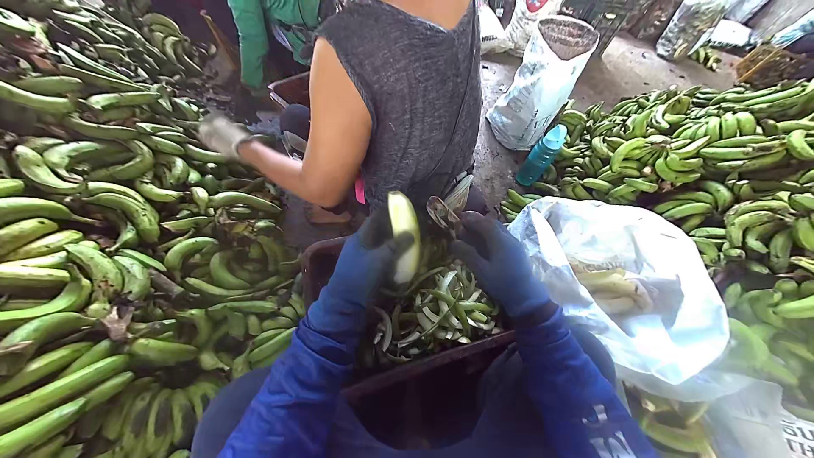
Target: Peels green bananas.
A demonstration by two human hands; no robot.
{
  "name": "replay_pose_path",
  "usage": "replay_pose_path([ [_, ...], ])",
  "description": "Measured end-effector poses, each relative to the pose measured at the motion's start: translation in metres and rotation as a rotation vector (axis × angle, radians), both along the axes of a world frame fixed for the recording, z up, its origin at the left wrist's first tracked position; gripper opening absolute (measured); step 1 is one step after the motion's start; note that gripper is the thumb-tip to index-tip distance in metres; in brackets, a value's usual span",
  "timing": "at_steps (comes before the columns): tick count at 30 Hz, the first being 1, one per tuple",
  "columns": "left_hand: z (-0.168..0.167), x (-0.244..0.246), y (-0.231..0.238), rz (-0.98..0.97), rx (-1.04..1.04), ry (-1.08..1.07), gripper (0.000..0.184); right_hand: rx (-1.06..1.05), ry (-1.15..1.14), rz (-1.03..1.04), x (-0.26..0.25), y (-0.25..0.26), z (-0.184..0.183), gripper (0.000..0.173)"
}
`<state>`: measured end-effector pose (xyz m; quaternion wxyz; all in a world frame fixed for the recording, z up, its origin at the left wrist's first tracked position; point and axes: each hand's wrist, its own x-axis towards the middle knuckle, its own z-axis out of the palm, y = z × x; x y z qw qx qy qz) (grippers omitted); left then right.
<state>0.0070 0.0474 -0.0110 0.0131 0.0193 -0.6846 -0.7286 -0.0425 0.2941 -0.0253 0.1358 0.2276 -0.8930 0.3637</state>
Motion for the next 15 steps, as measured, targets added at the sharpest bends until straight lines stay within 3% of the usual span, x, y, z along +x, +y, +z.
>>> replay_pose_path([
  [3,-0.001,-0.005,-0.003,0.045,0.676,-0.104,0.037,-0.108,0.013,0.129,0.004,-0.002,-0.007,0.045],
  [6,-0.004,-0.008,-0.007,0.004,1.071,-0.118,0.048,-0.134,0.020,0.212,0.007,-0.011,-0.014,0.044],
  [11,-0.006,-0.008,-0.009,-0.022,1.099,-0.133,0.051,-0.086,0.002,0.270,0.011,-0.019,-0.015,0.043],
  [15,-0.004,-0.003,-0.004,-0.052,0.728,-0.198,0.049,-0.063,0.035,0.344,0.011,-0.017,-0.014,0.043],
])
